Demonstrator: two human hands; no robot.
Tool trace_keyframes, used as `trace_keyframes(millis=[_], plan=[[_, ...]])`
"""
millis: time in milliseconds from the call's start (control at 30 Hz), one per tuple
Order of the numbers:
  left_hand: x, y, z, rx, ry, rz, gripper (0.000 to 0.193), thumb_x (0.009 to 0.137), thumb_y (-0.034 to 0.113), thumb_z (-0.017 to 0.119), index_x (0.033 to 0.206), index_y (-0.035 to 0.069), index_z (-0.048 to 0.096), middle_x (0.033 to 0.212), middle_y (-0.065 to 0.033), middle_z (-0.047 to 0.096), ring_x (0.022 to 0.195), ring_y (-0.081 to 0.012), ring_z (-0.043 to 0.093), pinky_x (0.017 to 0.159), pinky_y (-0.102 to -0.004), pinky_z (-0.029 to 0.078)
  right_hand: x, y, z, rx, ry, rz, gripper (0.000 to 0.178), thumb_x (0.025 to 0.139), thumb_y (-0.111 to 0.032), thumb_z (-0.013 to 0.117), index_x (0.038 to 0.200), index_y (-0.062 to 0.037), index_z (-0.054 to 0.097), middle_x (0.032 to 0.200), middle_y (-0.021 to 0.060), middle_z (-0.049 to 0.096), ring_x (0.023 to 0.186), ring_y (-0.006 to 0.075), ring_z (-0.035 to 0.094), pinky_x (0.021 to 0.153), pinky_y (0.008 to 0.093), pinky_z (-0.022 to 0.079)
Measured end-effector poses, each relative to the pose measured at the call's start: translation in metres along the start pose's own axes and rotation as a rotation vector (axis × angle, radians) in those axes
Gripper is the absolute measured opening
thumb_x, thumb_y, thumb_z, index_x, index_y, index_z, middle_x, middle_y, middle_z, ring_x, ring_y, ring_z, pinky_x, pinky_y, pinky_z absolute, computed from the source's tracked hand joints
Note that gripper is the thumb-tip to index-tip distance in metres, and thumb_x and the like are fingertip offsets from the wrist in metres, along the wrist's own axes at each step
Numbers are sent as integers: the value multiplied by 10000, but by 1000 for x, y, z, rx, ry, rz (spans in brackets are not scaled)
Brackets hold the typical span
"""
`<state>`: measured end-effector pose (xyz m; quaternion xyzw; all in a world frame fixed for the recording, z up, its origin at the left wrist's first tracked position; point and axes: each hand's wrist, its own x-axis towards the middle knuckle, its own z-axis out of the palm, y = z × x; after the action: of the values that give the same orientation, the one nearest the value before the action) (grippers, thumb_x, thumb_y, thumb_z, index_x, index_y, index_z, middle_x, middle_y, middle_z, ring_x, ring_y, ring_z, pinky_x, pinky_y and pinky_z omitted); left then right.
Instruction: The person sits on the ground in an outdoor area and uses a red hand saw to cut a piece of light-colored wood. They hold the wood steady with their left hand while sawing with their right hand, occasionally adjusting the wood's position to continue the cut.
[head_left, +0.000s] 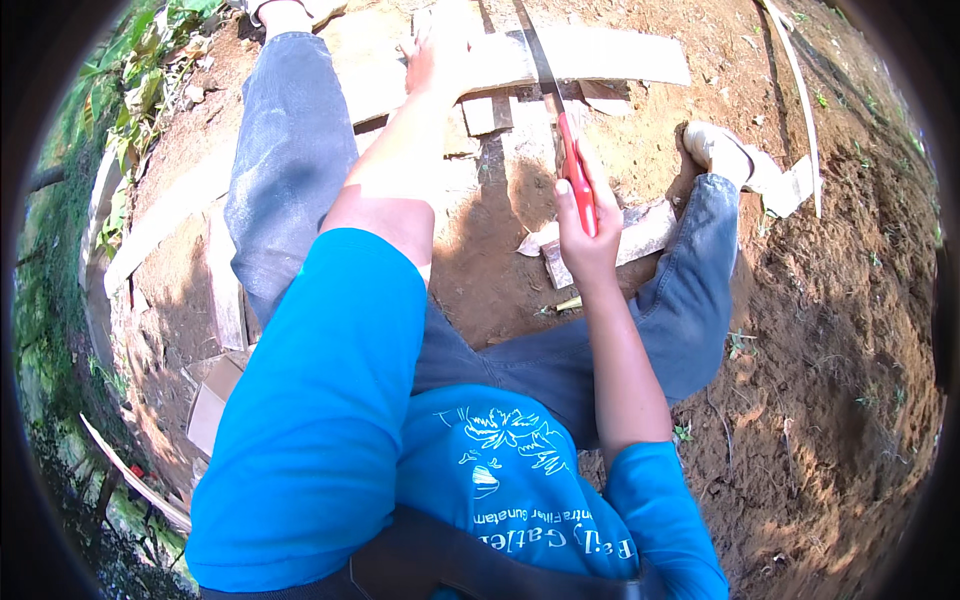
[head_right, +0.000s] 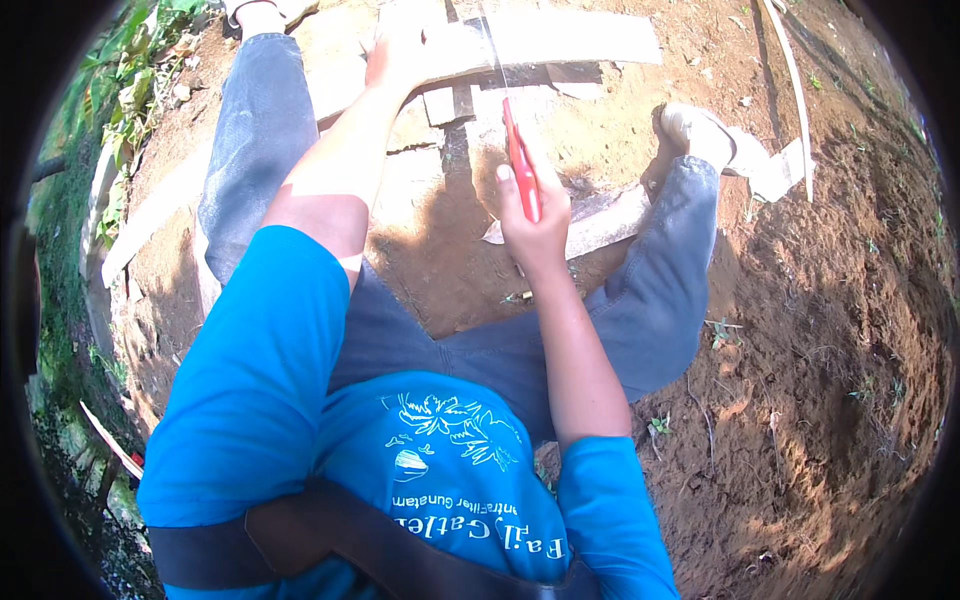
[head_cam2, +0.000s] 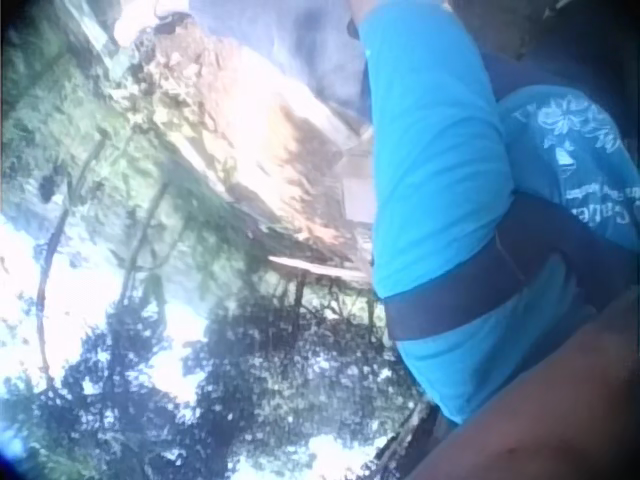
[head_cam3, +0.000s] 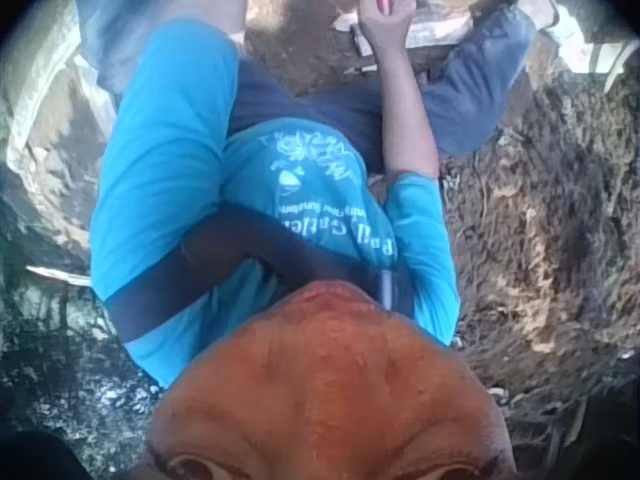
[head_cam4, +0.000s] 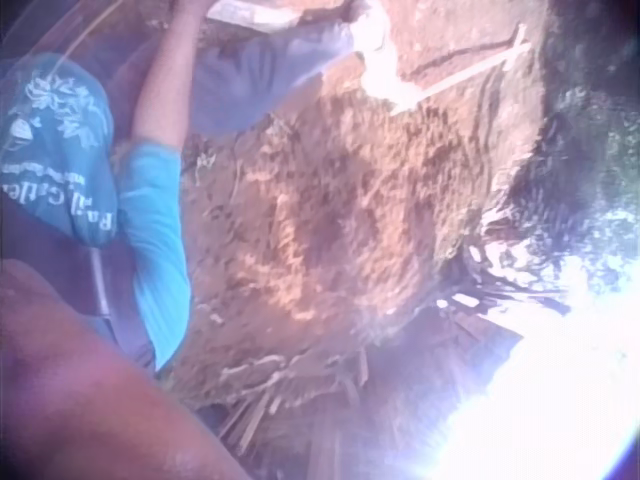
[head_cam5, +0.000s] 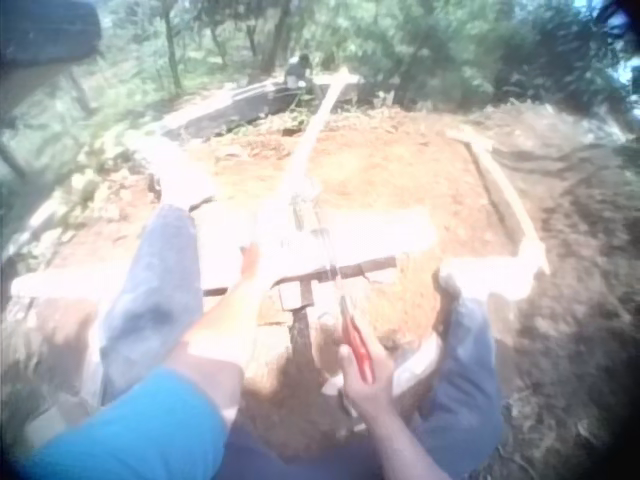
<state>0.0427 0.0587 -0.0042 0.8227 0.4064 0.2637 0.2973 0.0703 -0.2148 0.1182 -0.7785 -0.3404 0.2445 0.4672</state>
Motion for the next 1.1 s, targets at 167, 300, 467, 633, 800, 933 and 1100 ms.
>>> trace_keyframes(millis=[167,300,467,633,800,933,1100], plan=[[-10,-2,-1,-6,-5,-16,398,910,365,632,1173,67,643,1188,-210,646,1130,-385,615,977,-501,482,-83,-50,-55,-43,22,120,529,991,-102,628,1488,5,483,1277,114,631,1032,115,586,871,256,477],[-10,-2,-1,-17,-6,-16,397,911,364,631,1171,66,643,1185,-212,647,1127,-386,617,974,-500,484,-85,-91,-68,-30,14,161,503,984,-78,627,1461,28,507,1367,157,628,1107,131,616,938,273,494],[-1,5,6,-33,-24,11,395,912,364,630,1169,64,644,1180,-215,648,1123,-388,618,970,-500,487,5,-58,-18,-1,13,4,465,970,-39,621,1422,37,543,1261,134,667,1021,108,627,883,253,507],[-2,7,3,-19,-28,14,394,913,363,629,1167,62,644,1176,-217,649,1119,-391,620,966,-499,489,40,-56,45,17,-39,-156,445,925,10,601,1367,47,565,1377,213,617,1270,262,610,1053,318,462],[-1,10,7,-23,-34,10,393,914,362,628,1165,60,644,1172,-220,649,1115,-393,622,962,-499,492,41,-25,0,73,48,-86,528,929,10,632,1440,53,503,1335,159,652,1152,142,628,964,274,498],[-6,-1,-7,14,9,-38,392,915,361,627,1163,59,645,1169,-222,650,1112,-394,623,959,-498,494,26,-5,-8,145,-48,-17,598,957,-37,653,1516,-9,445,1297,80,647,1047,87,611,873,219,495],[-7,-11,11,8,21,-80,390,916,360,626,1161,57,645,1165,-225,651,1109,-397,625,955,-498,496,-23,48,-25,32,4,-132,632,980,-57,618,1558,-3,369,1351,92,600,935,68,589,795,214,494]])
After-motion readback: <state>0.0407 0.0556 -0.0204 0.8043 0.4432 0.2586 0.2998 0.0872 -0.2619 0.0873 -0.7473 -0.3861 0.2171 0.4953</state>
